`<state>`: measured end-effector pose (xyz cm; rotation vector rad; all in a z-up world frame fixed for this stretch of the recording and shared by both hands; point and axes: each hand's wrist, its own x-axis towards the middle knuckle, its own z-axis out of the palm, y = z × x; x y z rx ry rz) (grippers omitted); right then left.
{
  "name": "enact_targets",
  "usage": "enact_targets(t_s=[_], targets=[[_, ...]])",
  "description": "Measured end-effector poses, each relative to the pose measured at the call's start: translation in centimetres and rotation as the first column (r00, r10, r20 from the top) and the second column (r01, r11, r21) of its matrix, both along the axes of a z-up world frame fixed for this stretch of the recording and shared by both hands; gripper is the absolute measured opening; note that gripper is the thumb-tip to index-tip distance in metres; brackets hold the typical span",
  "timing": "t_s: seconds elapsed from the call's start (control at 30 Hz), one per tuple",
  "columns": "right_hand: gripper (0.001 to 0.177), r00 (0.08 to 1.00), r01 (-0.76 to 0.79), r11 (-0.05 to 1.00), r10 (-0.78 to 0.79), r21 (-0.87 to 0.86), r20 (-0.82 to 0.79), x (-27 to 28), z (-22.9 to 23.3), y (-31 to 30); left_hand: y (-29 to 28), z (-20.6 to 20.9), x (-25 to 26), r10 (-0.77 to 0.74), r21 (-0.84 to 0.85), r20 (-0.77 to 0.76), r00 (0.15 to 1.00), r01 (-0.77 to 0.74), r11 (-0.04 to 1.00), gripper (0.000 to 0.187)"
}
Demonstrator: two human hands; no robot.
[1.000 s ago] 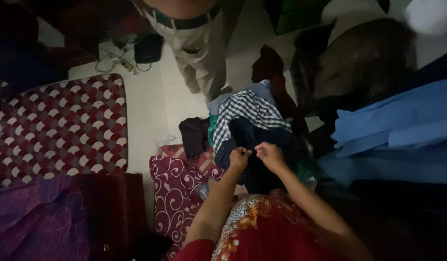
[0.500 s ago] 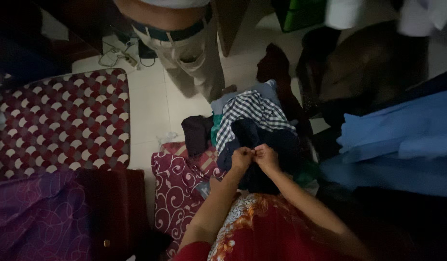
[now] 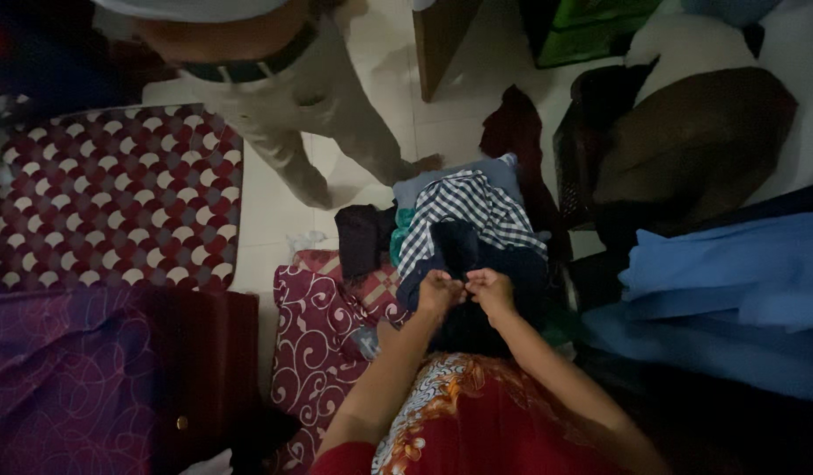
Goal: The person picks up shirts from a pile, places them on hangers, and hangs them in a closet. They handle a patterned shirt, a light blue shirt, and a dark blue shirt, placing each on a hanger and moving it to the closet rack.
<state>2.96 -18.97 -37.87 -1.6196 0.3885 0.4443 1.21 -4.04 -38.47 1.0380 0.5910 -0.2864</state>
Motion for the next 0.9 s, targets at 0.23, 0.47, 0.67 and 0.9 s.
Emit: enact_targets(t_s=[0.23,0.47,0.67,0.9], targets=[[0.021,0.999,0.024,0.999,-0.022,0.040,-0.045,-0.2,0.3,-0.3,-0.2,-1.0,-1.2,-0.034,-0.039,-0.128,0.991,0.029,0.999,0.009],[0.048,0.982,0.096,0.982,-0.121,-0.161,-0.147,0.6,5.7,0.7,-1.0,-1.5,-1.4,-0.052,0.079,-0.029,0.998,0.054,0.995,0.010],[0.053,0.999,-0.003,0.942,-0.014,-0.334,-0.048,1.0,6.9,1.4,-1.9,-1.1,-0.9,-0.229,0.470,0.102,0.968,0.156,0.869,0.012],[0.033,0.981,-0.050,0.870,0.135,-0.491,0.139,1.8,3.0,0.5,-1.6,0.1,-0.5,-0.281,0.778,-0.089,0.955,0.243,0.579,0.031]])
